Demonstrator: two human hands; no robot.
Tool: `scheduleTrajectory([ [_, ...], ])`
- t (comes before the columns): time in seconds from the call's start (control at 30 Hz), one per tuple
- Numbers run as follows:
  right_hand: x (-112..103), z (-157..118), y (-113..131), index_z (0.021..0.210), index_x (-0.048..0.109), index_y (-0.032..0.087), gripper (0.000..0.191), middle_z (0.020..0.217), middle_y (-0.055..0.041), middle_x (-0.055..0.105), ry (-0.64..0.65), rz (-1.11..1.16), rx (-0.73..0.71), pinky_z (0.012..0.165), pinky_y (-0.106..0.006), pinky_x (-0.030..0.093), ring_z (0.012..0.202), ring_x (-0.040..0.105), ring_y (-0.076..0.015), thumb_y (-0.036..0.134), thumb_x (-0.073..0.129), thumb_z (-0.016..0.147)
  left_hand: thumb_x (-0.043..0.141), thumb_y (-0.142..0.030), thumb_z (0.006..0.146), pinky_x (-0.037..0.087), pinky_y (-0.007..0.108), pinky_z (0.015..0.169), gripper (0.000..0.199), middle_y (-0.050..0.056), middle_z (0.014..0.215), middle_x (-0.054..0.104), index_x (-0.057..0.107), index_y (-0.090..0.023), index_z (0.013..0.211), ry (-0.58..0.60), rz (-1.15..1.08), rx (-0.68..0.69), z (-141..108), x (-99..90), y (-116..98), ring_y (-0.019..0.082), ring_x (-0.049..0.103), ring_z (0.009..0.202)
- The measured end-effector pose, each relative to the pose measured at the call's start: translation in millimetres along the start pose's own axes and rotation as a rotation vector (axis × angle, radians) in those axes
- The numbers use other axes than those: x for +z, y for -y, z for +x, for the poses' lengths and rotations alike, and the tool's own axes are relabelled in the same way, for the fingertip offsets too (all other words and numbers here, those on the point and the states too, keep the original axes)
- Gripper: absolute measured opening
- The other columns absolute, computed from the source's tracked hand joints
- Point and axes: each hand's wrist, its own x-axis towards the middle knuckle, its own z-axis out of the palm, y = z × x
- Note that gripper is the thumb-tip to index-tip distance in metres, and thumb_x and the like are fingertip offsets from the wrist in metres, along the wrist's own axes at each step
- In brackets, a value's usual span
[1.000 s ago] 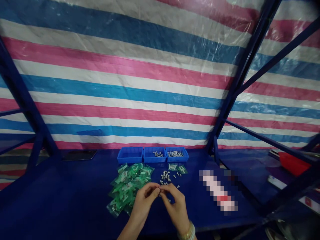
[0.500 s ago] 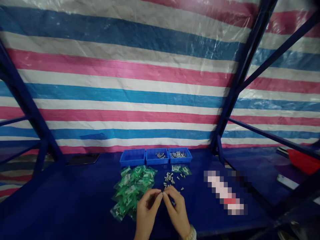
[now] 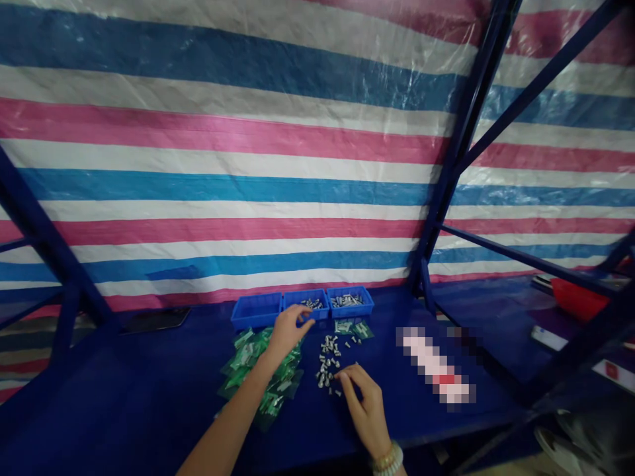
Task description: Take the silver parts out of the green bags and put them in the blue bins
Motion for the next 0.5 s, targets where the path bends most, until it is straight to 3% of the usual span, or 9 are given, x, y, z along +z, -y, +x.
scheduleTrajectory([
  [0.1, -12.1, 1.0, -14.1, 0.081, 0.064, 0.018, 0.028, 0.080, -0.0059, 0.065, -0.030, -0.049, 0.015, 0.074, -0.029, 0.047, 0.078, 0.061, -0.0197, 0.032, 0.044, 0.096, 0.068, -0.020, 0.071, 0.045, 0.026, 0.067, 0.014, 0.001, 0.077, 0.068, 0.070, -0.021, 0.085, 0.327, -0.005, 0.073, -34.4, -0.4, -4.5, 0.018, 0.062, 0.070],
  [0.17, -17.0, 2.1, -20.6, 0.083, 0.065, 0.018, 0.028, 0.081, -0.0068, 0.066, -0.051, -0.070, 0.020, 0.072, -0.029, 0.048, 0.078, 0.062, -0.0203, 0.034, 0.045, 0.095, 0.068, -0.019, 0.072, 0.043, 0.026, 0.070, 0.015, 0.001, 0.081, 0.067, 0.069, -0.022, 0.087, 0.458, 0.024, 0.092, -54.4, 0.9, -8.4, 0.019, 0.062, 0.075],
  [0.3, -14.0, 0.7, -22.7, 0.086, 0.065, 0.018, 0.027, 0.082, -0.0071, 0.066, -0.071, -0.087, 0.015, 0.073, -0.030, 0.049, 0.080, 0.062, -0.0206, 0.033, 0.045, 0.095, 0.065, -0.011, 0.071, 0.040, 0.029, 0.074, 0.015, 0.002, 0.082, 0.065, 0.066, -0.021, 0.082, 0.472, 0.112, 0.062, -76.4, 10.0, -12.2, 0.021, 0.059, 0.082],
  [0.5, -0.2, -0.7, -16.8, 0.090, 0.065, 0.018, 0.023, 0.083, -0.0070, 0.066, -0.013, -0.095, -0.043, 0.075, -0.031, 0.050, 0.080, 0.062, -0.0202, 0.028, 0.045, 0.095, 0.055, -0.004, 0.072, 0.041, 0.027, 0.071, 0.018, 0.002, 0.078, 0.063, 0.065, -0.019, 0.076, 0.417, 0.078, 0.004, -79.3, 13.4, -14.9, 0.020, 0.058, 0.079],
])
